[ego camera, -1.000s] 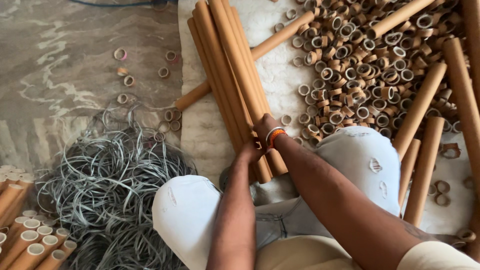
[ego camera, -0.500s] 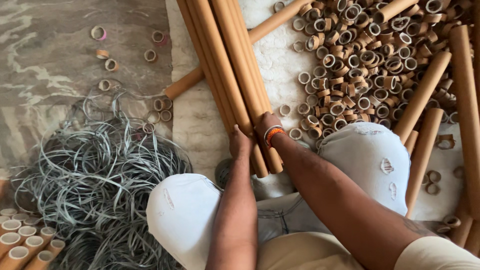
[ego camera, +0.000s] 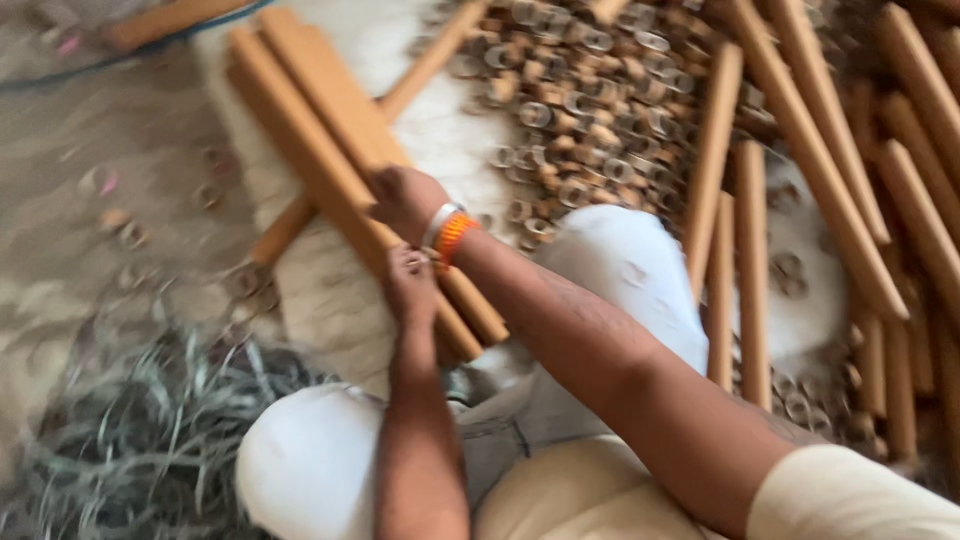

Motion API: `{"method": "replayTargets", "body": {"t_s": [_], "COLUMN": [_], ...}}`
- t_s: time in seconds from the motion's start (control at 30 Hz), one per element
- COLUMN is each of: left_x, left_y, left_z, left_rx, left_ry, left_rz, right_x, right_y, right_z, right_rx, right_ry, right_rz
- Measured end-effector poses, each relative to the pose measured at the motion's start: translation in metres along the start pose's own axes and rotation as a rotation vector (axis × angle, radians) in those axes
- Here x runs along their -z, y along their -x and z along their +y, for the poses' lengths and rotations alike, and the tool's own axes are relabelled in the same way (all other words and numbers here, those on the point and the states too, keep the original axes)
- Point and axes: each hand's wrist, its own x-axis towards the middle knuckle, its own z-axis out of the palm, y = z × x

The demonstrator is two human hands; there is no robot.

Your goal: The person gathers several long wooden sticks, aligns them into a bundle, and ties them together with a gray plastic strap. The person repeats this process to create multiple bundles.

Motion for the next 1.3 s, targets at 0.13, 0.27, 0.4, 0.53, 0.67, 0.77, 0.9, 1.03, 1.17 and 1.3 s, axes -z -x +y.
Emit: {"method": "replayTargets", "body": {"t_s": [0.13,0.27,0.4,0.53,0.67,0.77,0.9,1.03,1.17,1.3], "left_x": [0.012,0.03,0.036,0.038,0.036,0.033,0.039,0.046,0.044,0.036], "left_y": [-0.001,0.009,0.012,0.009,0.016,0.014,0.024,0.024,0.026,0.02], "left_z": [-0.003,-0.003,-0.002,0.002,0.005,0.017,0.03,0.042,0.035,0.025], "left_rx": [0.045,0.005,0.065,0.045,0.026,0.06,0.134,0.154,0.1,0.105], "left_ry": [-0.059,-0.145,-0.345,-0.305,-0.345,-0.224,-0.321,-0.432,-0.482,-0.336], "left_rz": [-0.017,-0.112,-0.17,-0.198,-0.223,-0.288,-0.324,-0.302,-0.288,-0.345], "right_x": [0.103,0.167,0.159,0.058,-0.001,0.024,0.089,0.116,0.069,0.011], "right_y": [0.017,0.061,0.163,0.316,0.42,0.416,0.368,0.341,0.338,0.338], "right_z": [-0.021,0.052,0.191,0.263,0.276,0.286,0.31,0.315,0.296,0.287], "right_rx": [0.15,0.11,-0.61,-0.866,-0.879,-0.97,-1.369,-1.166,-1.176,-1.13], "right_ry": [-0.155,-0.084,0.061,0.134,0.269,0.518,0.3,0.305,0.03,-0.269], "right_rz": [0.357,0.465,0.226,0.107,0.149,0.133,0.206,-0.434,-0.138,0.403]}}
